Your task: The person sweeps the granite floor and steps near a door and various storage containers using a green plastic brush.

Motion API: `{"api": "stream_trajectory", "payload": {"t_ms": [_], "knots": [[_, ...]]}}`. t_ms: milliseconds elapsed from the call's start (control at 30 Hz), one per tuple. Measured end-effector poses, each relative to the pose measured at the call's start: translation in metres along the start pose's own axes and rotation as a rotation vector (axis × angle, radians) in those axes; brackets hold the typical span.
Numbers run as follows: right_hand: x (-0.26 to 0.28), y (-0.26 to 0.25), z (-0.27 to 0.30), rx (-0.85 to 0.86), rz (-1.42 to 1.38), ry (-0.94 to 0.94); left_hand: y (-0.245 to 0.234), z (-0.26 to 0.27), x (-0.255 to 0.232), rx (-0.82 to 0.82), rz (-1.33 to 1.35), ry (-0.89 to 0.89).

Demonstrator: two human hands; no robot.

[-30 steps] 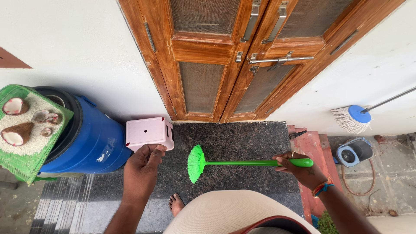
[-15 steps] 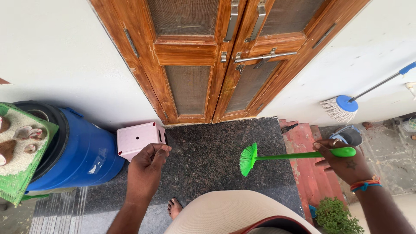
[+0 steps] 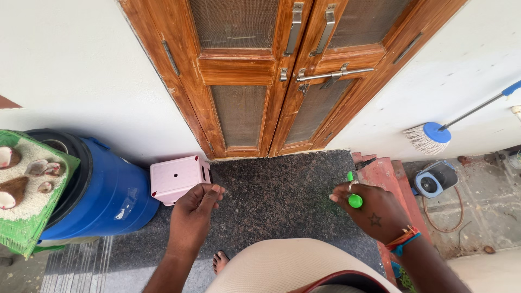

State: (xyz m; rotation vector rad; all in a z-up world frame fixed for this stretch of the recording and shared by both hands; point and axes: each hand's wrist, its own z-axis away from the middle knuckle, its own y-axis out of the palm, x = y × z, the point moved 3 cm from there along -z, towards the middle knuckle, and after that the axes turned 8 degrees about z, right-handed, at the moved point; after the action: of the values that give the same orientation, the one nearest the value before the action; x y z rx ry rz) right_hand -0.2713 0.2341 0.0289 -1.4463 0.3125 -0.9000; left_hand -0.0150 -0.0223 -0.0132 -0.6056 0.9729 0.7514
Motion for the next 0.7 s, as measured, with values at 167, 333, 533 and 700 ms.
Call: {"api": "stream_trajectory", "payload": {"t_ms": [167, 333, 533, 700], "knots": [[0.036, -0.019, -0.017, 0.294, -0.132, 0.181, -0.008, 0.002, 0.003, -0.025, 0.056, 0.005], [0.022, 0.010, -0.041, 0.269, -0.494, 0.055, -0.018, 0.005, 0.000, -0.062, 0.080, 0.014], [-0.026, 0.088, -0.047, 0.383, -0.858, -0.006, -0.029, 0.010, 0.002, -0.113, 0.096, -0.021], [-0.063, 0.134, -0.023, 0.333, -0.882, 0.142, -0.034, 0.010, 0.007, -0.141, 0.109, -0.009]]}}
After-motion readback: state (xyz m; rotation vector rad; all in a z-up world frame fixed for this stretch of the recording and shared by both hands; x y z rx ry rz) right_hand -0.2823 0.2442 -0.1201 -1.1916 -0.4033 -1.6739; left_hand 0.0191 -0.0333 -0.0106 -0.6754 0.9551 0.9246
